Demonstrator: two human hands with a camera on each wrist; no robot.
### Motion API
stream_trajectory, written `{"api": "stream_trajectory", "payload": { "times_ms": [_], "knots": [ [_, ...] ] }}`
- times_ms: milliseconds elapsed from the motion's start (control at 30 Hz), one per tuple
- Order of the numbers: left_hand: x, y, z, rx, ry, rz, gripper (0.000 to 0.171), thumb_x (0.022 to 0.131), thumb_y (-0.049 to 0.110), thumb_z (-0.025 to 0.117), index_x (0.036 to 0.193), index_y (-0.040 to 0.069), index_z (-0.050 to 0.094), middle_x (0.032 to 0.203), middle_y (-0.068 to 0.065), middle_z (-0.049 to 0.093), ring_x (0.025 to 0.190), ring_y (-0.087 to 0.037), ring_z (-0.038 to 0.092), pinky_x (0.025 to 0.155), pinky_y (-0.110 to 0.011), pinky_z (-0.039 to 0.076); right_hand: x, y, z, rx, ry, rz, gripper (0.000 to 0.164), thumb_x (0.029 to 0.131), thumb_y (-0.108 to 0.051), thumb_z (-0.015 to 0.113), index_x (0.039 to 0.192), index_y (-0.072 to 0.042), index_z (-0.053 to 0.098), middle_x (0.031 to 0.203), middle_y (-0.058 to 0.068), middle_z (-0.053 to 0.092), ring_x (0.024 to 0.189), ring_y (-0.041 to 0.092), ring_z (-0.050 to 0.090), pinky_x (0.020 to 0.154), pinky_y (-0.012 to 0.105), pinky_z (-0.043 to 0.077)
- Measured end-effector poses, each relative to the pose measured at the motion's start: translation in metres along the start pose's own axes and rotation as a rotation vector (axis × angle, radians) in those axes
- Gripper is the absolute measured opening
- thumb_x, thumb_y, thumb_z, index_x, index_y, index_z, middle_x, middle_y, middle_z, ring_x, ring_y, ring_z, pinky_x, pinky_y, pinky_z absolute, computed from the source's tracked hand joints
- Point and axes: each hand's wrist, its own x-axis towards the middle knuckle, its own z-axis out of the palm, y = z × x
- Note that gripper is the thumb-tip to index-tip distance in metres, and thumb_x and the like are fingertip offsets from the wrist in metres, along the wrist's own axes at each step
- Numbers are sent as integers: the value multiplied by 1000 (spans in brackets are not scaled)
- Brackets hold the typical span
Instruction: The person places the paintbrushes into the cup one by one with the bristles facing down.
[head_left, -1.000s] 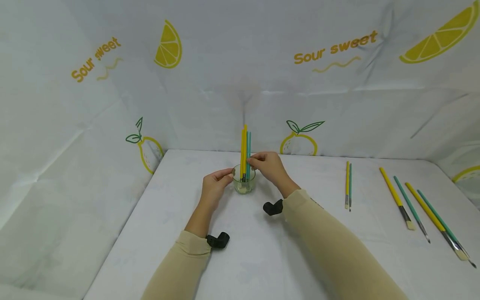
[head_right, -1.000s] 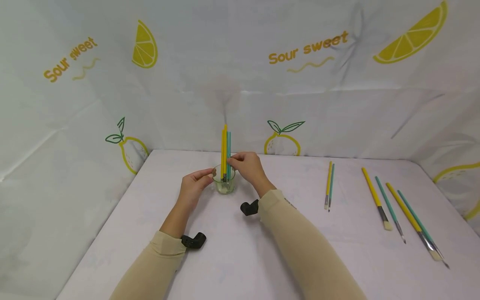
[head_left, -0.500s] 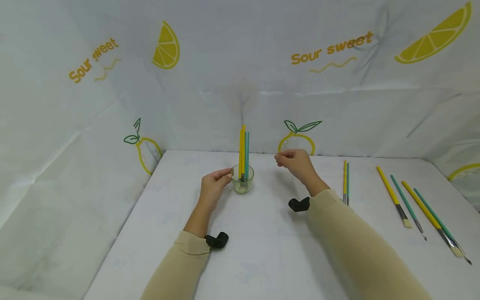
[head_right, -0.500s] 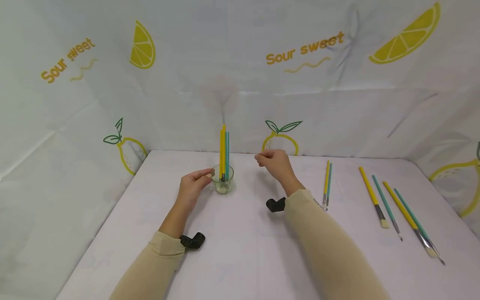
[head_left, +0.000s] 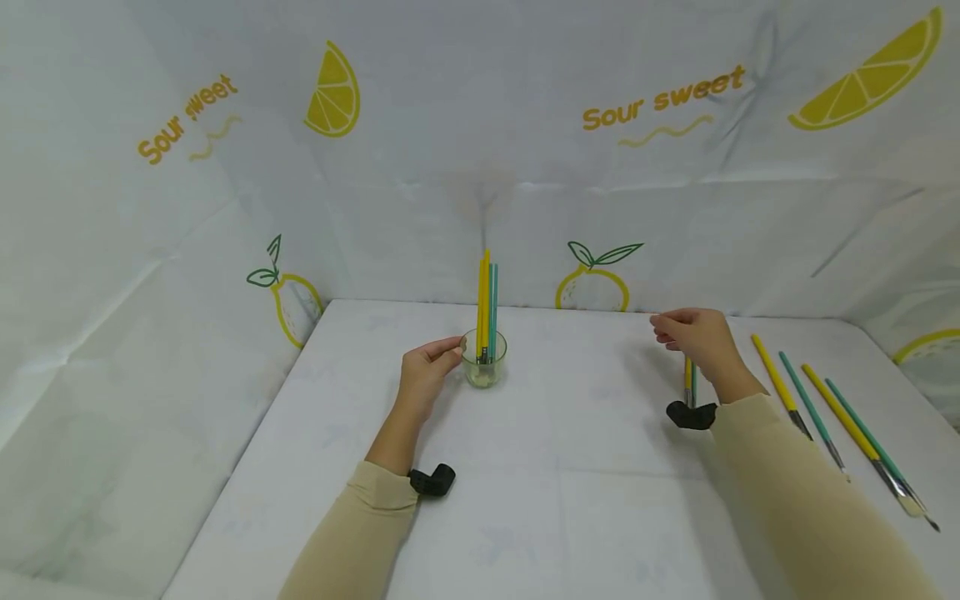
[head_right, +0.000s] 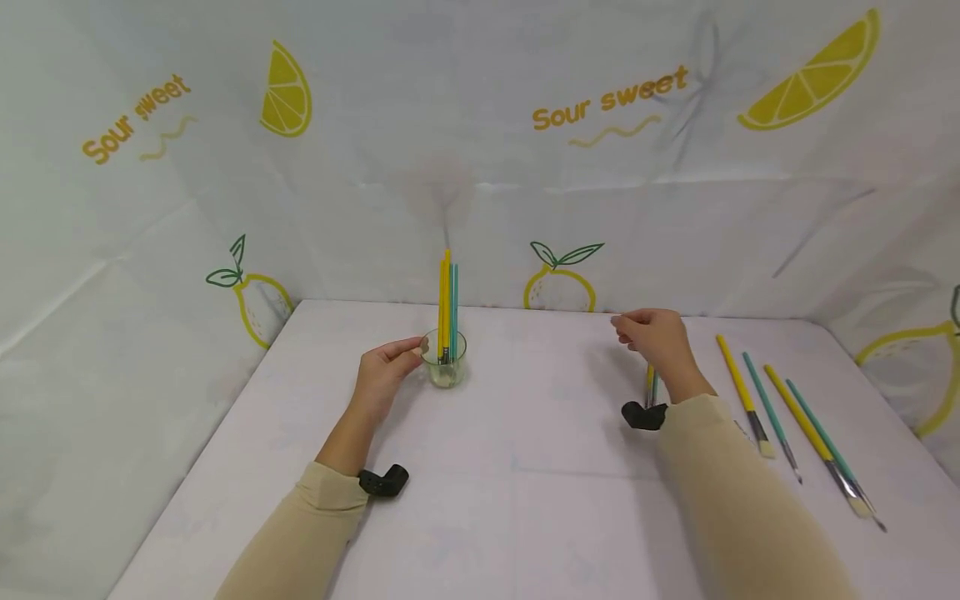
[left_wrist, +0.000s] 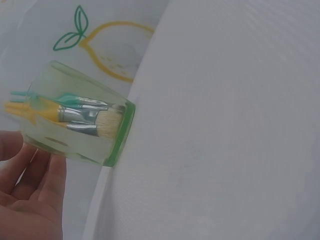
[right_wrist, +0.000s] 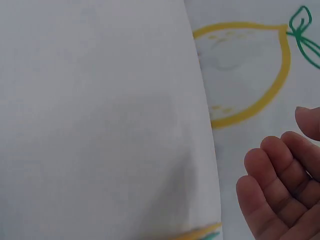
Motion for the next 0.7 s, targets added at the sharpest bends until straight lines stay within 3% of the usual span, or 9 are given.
{"api": "stream_trajectory", "payload": {
  "times_ms": [200,367,500,700],
  "knots": [
    [-1,1,0,4,-1,5,26,92,11,66,114,0,71,121,-11,70,104,-15,66,91,-23,54,-2,39,-33,-28,60,101,67,94,-52,57,128,6,56,101,9,68,83,15,68,72,24,58],
    [-1,2,0,13,4,-5,25,91,11,66,114,1,72,120,-10,70,102,-15,66,90,-23,54,-7,63,-47,-70,11,226,66,92,-50,59,127,6,56,85,-1,65,76,12,61,67,24,55],
    [-1,3,1,58,13,-3,25,91,12,65,112,3,73,117,-9,71,102,-15,65,88,-22,54,-10,71,-47,-126,-53,272,63,91,-49,62,123,5,60,78,-5,63,75,13,57,65,26,51],
    [1,3,1,110,32,29,24,90,12,65,111,3,74,115,-10,72,104,-17,64,85,-21,53,-8,69,-46,-228,-92,257,61,90,-49,62,118,5,62,80,-1,62,79,18,55,67,28,46]
  ]
}}
